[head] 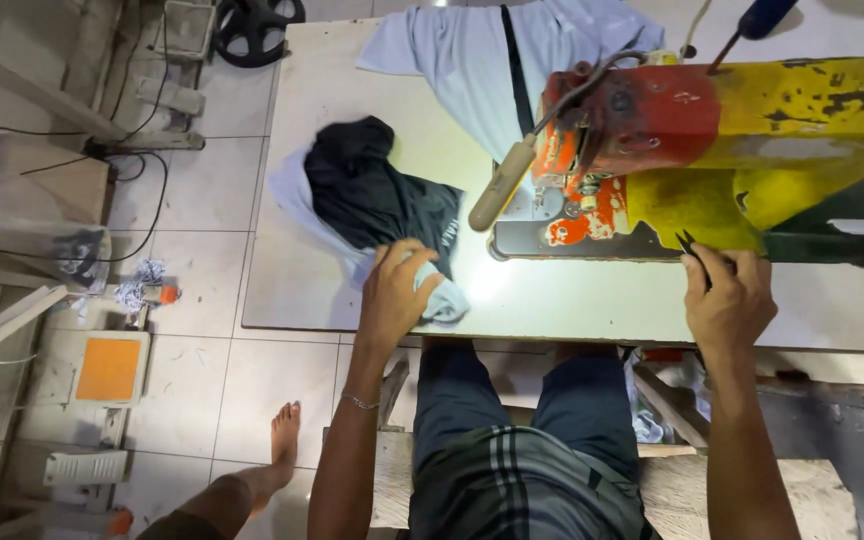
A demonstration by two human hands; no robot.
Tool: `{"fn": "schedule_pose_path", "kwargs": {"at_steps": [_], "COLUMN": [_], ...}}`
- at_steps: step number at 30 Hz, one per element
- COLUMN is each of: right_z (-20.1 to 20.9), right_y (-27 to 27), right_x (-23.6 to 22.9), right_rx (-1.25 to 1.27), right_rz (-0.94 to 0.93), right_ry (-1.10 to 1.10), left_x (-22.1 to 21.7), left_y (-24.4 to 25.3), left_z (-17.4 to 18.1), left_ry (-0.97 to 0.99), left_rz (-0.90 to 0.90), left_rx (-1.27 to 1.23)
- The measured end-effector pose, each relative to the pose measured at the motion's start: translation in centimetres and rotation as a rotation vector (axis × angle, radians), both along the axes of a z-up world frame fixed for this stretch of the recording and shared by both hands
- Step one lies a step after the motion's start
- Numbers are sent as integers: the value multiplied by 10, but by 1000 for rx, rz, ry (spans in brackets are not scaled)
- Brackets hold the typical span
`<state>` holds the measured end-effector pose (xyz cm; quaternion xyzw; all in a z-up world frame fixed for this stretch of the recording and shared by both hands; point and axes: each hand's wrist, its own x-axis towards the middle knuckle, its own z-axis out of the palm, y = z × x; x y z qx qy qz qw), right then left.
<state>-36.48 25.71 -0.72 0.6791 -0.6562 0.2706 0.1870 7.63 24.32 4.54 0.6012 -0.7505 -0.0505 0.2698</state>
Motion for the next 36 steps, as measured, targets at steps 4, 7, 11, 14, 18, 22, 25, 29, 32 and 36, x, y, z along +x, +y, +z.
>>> {"fn": "schedule_pose_path", "kwargs": {"at_steps": [4, 7, 11, 14, 18, 22, 25, 29, 32, 36], "right_z": [8, 16, 34, 87, 63, 26, 80, 94, 154, 137], "right_y": [2, 7, 28, 33, 22, -9, -16, -16, -9, -11], "right_x": [6, 32, 150, 235, 291, 293, 268, 212, 173, 138], "right_rx": [-49, -110, 312, 1263, 1419, 849, 907, 988, 966, 778], "right_rz": [-34, 25, 256, 582, 530, 522, 791, 1072, 803, 447], "right_ry": [66, 28, -941, -1734, -2165, -2058, -1532, -927, -800, -604], "left_x": [12, 23, 18, 8, -5, 4, 3, -15, 16, 21], "left_y": [0, 7, 22, 52, 100, 94, 43, -18, -28, 15], "left_z": [48, 87, 128, 146, 167, 179, 163, 142, 109, 199], "left_ry": [183, 149, -194, -292, -374, -234, -37, 345, 92, -70], "left_rz": [-42, 51, 87, 167, 250, -155, -347, -873, -789, -499], "left_rx": [226, 92, -397, -553, -323, 857, 512, 449, 556, 609]}}
